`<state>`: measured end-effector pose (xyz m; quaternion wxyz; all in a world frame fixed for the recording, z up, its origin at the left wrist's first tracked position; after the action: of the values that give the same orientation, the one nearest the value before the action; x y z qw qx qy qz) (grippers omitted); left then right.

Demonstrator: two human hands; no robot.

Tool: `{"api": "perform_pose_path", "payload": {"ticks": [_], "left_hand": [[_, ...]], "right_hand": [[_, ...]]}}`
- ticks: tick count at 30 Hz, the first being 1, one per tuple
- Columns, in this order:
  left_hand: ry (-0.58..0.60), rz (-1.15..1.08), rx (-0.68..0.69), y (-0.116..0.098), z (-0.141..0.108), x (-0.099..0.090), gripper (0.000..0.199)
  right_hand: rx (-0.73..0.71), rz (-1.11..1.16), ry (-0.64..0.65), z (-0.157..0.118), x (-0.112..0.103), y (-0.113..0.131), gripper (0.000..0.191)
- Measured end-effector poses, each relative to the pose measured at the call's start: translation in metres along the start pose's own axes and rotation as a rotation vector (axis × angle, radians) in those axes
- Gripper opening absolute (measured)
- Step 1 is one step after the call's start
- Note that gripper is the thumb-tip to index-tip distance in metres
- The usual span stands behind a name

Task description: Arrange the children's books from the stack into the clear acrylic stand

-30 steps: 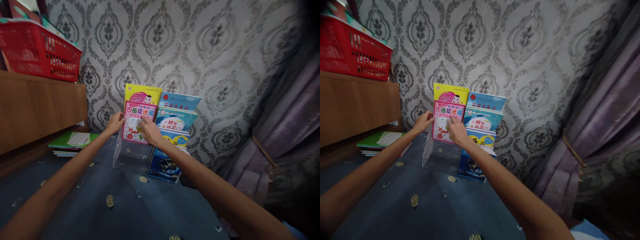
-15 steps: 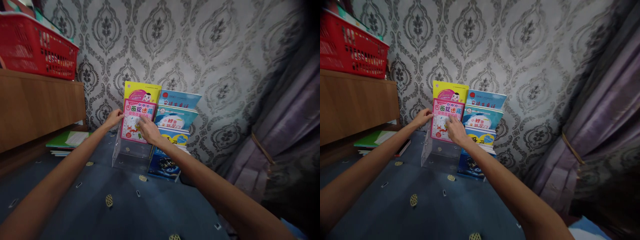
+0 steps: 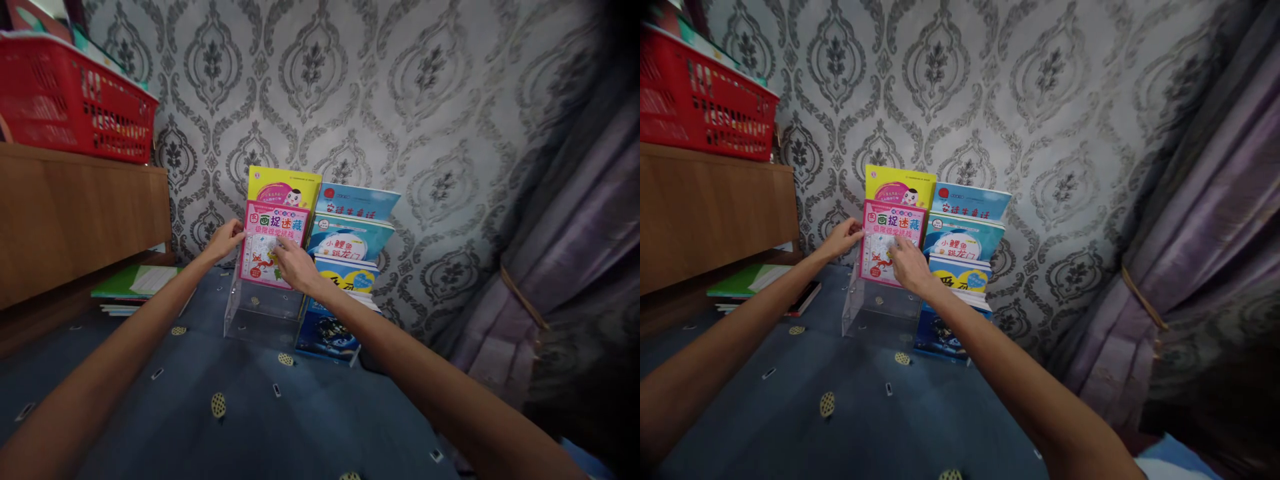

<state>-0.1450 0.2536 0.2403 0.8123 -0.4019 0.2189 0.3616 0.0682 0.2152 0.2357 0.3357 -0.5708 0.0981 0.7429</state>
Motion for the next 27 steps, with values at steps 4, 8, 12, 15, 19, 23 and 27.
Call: {"api": "perform_pose_path", "payload": {"ticks": [4, 8, 12, 15, 19, 23, 27], "left_hand": [[0.002, 0.001, -0.011, -0.005, -0.002, -0.003, 0.027], [0.002, -0.006, -0.004, -0.011, -0.002, -0.004, 0.030], [0.004, -0.016, 0.011, -0.015, -0.003, -0.003, 0.029], [0.007, -0.021, 0.012, -0.016, -0.003, -0.002, 0.030], [0.003, -0.023, 0.009, -0.016, -0.002, -0.002, 0.032], [-0.005, -0.023, 0.001, -0.015, -0.002, -0.002, 0.032], [-0.008, -0.026, 0.002, -0.015, -0.003, -0.002, 0.034]], "right_hand": [[0.002, 0.002, -0.001, -0.001, 0.000, 0.000, 0.030], [-0.006, 0.029, -0.008, -0.002, -0.001, 0.000, 0.030], [-0.022, 0.041, -0.017, -0.003, -0.002, 0.001, 0.030], [-0.023, 0.039, -0.022, -0.004, -0.004, 0.002, 0.030], [-0.022, 0.031, -0.016, -0.006, -0.006, 0.004, 0.029], [-0.022, 0.051, -0.030, -0.008, -0.008, 0.003, 0.029], [-0.033, 0.056, -0.050, -0.009, -0.007, 0.003, 0.031]]}}
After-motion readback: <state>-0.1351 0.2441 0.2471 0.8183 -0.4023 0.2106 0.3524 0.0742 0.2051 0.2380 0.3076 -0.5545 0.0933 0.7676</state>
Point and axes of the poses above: each hand's wrist, its own z-axis towards the middle knuckle, its own x-axis out of the palm, y = z × x, the point moved 7 cm from there along z, towards the middle knuckle, and after that the axes turned 14 degrees about y, right-handed, at the moved point
